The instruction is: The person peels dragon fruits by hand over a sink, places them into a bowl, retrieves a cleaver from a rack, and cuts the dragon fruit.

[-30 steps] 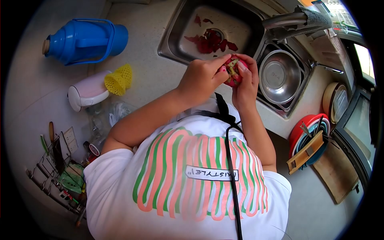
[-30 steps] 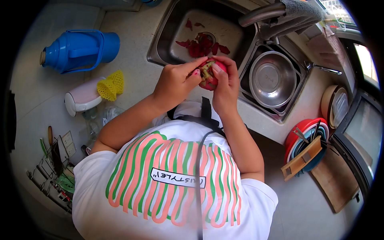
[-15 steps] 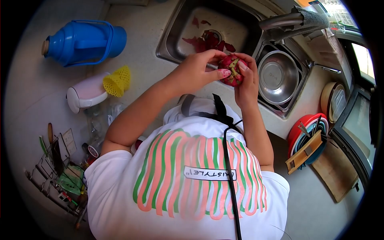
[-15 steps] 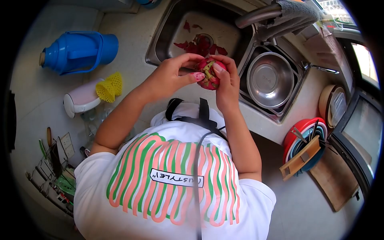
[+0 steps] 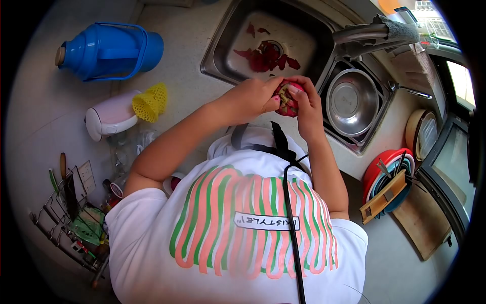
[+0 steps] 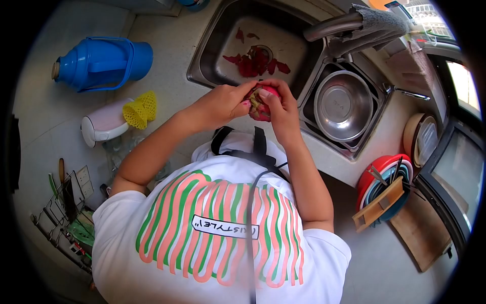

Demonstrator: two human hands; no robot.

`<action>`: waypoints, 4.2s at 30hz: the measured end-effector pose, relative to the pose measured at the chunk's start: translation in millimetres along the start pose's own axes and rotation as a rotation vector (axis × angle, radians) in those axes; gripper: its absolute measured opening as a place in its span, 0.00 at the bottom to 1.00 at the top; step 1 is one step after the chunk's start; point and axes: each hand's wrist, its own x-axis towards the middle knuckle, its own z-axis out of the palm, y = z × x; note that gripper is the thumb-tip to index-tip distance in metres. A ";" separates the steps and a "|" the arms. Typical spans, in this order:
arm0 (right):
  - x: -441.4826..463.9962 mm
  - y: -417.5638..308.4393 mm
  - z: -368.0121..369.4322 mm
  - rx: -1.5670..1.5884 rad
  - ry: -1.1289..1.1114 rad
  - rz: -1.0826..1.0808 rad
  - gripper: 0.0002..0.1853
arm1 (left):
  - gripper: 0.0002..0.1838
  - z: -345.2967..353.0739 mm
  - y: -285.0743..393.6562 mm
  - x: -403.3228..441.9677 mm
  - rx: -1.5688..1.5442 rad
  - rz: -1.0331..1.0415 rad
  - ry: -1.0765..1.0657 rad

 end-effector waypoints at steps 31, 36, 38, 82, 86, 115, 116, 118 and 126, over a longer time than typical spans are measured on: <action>11.3 -26.0 -4.2 0.291 0.094 -0.149 0.19 | 0.21 0.0 16.3 0.7 -0.900 -0.110 0.335; 22.0 -22.6 3.4 0.384 0.074 -0.133 0.15 | 0.23 -13.3 3.4 8.2 -0.852 -0.080 0.303; 21.3 -19.9 3.2 0.383 0.056 -0.125 0.15 | 0.25 -15.0 11.3 6.4 -0.756 -0.099 0.284; 17.1 -12.2 14.2 0.041 0.090 -0.126 0.12 | 0.23 48.6 -9.7 7.4 -0.548 0.006 0.588; 24.2 -10.3 10.2 0.203 0.065 -0.111 0.12 | 0.23 42.4 -11.1 7.2 -0.829 -0.002 0.510; 15.1 -23.4 2.6 -0.028 0.072 -0.173 0.13 | 0.13 -0.3 4.5 3.7 -0.318 -0.025 0.285; 15.4 -22.3 2.4 0.066 0.055 -0.129 0.13 | 0.14 8.8 0.3 4.4 -0.359 0.025 0.353; 13.7 -21.4 6.1 0.189 0.035 -0.079 0.16 | 0.17 15.6 2.5 3.9 -0.398 0.095 0.448; 13.9 -24.7 10.5 0.326 -0.030 0.028 0.18 | 0.16 20.8 10.4 2.2 -0.458 0.101 0.551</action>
